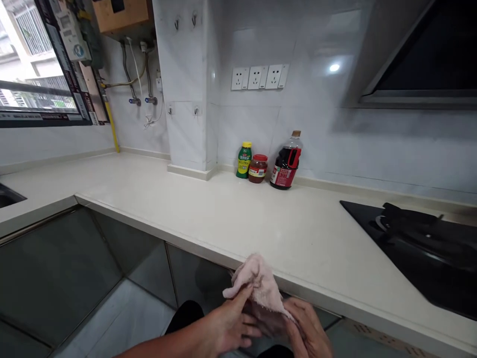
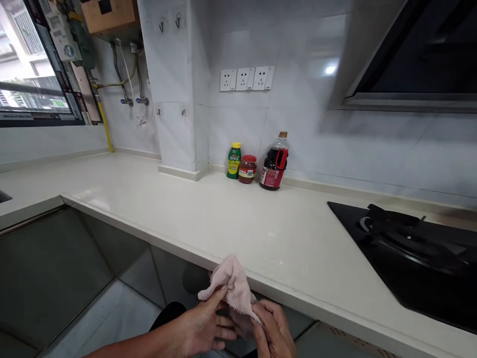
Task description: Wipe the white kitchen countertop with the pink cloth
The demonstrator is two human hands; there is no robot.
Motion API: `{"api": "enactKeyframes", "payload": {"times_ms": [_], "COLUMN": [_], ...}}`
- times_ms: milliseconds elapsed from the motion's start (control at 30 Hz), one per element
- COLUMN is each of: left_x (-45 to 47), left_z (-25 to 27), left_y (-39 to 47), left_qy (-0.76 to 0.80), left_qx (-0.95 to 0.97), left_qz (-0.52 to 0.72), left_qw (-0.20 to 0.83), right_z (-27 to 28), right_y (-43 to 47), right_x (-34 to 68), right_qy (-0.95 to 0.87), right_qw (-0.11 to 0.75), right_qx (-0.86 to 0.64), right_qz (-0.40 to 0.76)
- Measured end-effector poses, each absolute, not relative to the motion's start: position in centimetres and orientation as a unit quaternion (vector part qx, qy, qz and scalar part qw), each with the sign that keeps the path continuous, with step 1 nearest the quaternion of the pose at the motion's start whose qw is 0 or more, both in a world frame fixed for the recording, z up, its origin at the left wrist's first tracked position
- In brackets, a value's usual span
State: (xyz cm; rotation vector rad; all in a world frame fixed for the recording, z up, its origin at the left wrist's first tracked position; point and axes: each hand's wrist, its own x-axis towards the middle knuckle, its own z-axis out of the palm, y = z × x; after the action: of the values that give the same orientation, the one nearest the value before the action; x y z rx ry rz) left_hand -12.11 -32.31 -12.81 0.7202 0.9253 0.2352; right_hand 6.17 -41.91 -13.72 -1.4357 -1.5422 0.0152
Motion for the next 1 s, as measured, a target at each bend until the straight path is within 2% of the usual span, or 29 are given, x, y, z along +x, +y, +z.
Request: {"api": "enactKeyframes", "payload": {"times_ms": [133,233,367,500,600,767,833,1000], "left_x": [-15.8,-17.4,-17.6,-17.2,-18.0,-20.5,-20.8,-20.0], "left_z": [-14.7,-13.3,-9.8,-7.9,-6.6,-3.2,-1.8,0.6], "left_y": [-32.5,-31.7,-30.6,-30.0,-29.2,-27.9,-28.1,-29.6], "left_qy": [0.494,0.408,0.267,0.263,0.28,0.166,0.143,0.171], "left_qx": [0.451,0.575,0.613,0.614,0.703,0.879,0.897,0.853], "left_qz": [0.175,0.25,0.2,0.136,0.166,0.22,0.245,0.268], "left_qw": [0.722,0.663,0.717,0.731,0.632,0.39,0.338,0.414], "right_z": [-12.1,-10.6,-8.4,-7.9,-8.8,-11.4,-12.2,-14.4], "right_y": [-40.9,-40.3,-39.8,-40.0,-40.3,-40.3,-39.8,-39.0], "right_x": [5.6,4.6,3.1,3.4,4.4,4.3,3.5,1.8], "right_qy": [-0.648,-0.639,-0.653,-0.659,-0.642,-0.627,-0.634,-0.629], "right_qw": [0.495,0.513,0.52,0.504,0.492,0.465,0.459,0.445], "right_qx": [-0.578,-0.571,-0.529,-0.515,-0.538,-0.559,-0.548,-0.538], "right_qz": [-0.027,0.041,0.152,0.216,0.237,0.28,0.294,0.342]}}
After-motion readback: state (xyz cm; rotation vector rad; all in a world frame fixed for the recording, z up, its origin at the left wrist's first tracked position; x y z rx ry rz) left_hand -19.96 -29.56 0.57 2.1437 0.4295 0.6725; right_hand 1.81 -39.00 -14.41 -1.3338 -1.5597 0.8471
